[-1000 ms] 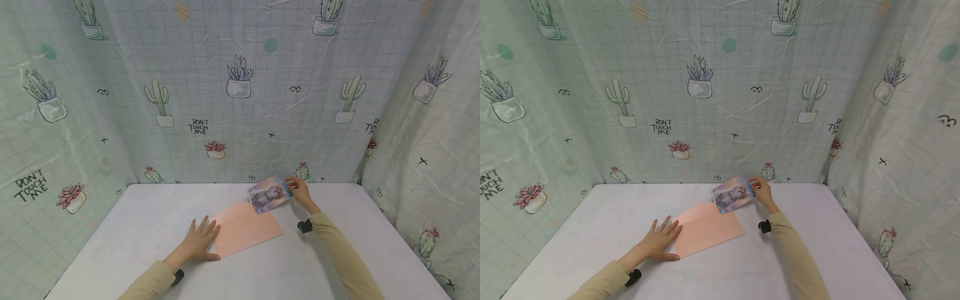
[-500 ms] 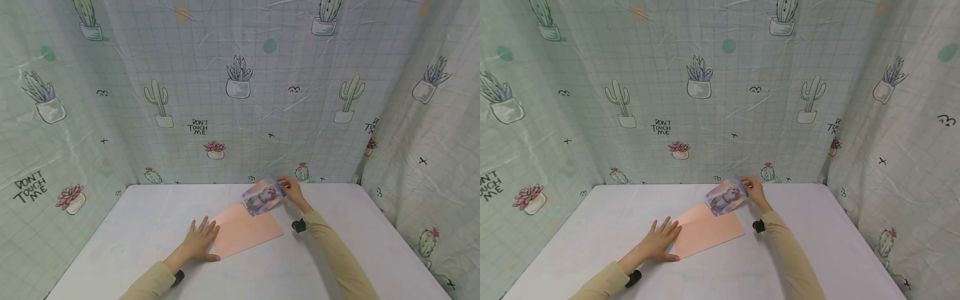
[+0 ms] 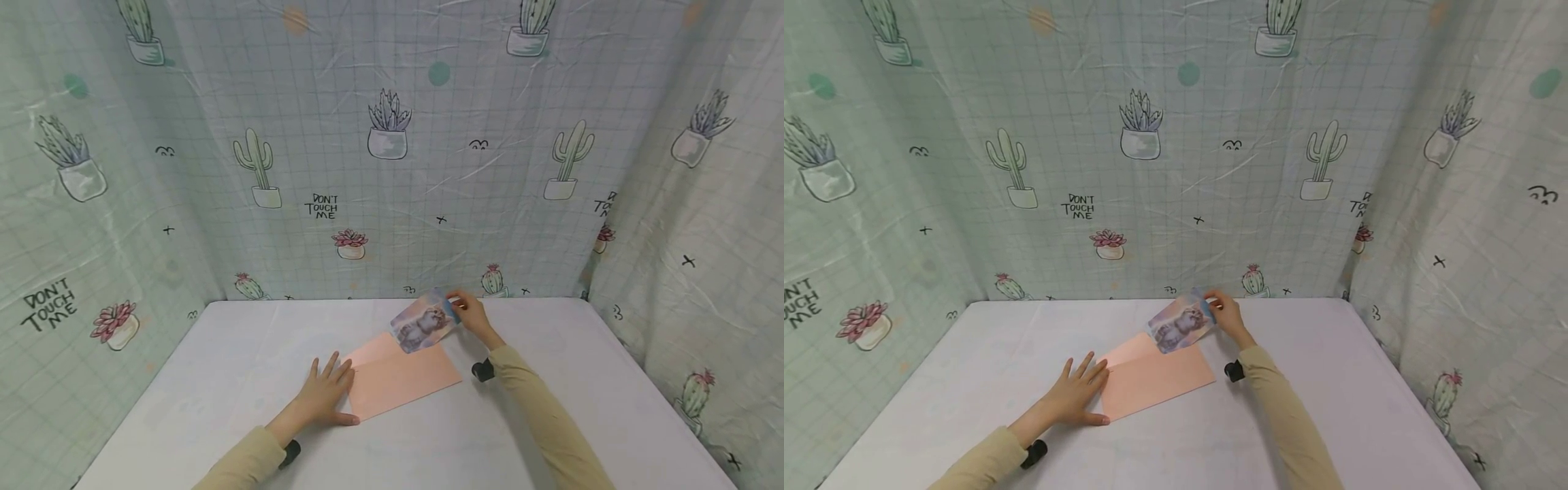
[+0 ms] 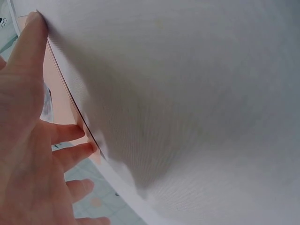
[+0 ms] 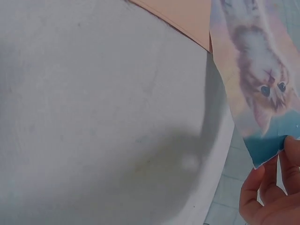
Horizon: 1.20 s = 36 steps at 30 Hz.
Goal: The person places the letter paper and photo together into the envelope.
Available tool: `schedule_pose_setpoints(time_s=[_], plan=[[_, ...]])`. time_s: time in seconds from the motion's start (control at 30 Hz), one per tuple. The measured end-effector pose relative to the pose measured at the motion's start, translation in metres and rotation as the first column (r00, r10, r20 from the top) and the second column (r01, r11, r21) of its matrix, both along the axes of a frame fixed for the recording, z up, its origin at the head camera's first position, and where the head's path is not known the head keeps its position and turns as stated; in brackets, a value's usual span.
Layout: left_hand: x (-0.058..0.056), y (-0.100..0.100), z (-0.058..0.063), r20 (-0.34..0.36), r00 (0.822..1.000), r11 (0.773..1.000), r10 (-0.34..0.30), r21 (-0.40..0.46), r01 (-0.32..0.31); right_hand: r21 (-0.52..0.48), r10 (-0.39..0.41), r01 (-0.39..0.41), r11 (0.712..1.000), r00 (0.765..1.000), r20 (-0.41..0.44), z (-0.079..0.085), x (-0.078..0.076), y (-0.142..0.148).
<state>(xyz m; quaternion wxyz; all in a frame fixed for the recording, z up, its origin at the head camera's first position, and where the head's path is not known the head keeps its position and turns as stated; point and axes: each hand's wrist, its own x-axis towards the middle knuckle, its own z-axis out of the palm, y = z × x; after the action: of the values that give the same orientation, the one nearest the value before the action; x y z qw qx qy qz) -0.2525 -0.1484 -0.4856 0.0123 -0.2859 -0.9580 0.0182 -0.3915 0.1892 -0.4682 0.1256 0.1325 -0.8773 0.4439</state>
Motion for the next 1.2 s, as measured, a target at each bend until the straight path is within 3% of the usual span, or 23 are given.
schedule_pose_setpoints(time_s=[0.33,0.6,1.0,1.2], plan=[[-0.003,-0.001,-0.003,0.003,1.0,1.0,0.008,0.004,-0.008,0.005,0.057,-0.057,0.998,0.998,0.004,-0.007,0.001,-0.008],[-0.005,-0.001,-0.007,-0.002,1.0,1.0,0.016,-0.003,-0.016,0.026,0.066,-0.067,0.997,0.996,0.06,-0.008,0.003,-0.019],[-0.002,0.0,-0.003,-0.039,0.999,1.0,0.009,0.001,-0.009,0.071,0.096,-0.105,0.992,0.988,0.123,-0.009,0.003,-0.029],[-0.001,0.0,-0.001,-0.056,0.998,1.0,0.006,-0.015,-0.007,0.075,0.151,-0.163,0.984,0.979,0.137,-0.009,0.004,-0.033]])
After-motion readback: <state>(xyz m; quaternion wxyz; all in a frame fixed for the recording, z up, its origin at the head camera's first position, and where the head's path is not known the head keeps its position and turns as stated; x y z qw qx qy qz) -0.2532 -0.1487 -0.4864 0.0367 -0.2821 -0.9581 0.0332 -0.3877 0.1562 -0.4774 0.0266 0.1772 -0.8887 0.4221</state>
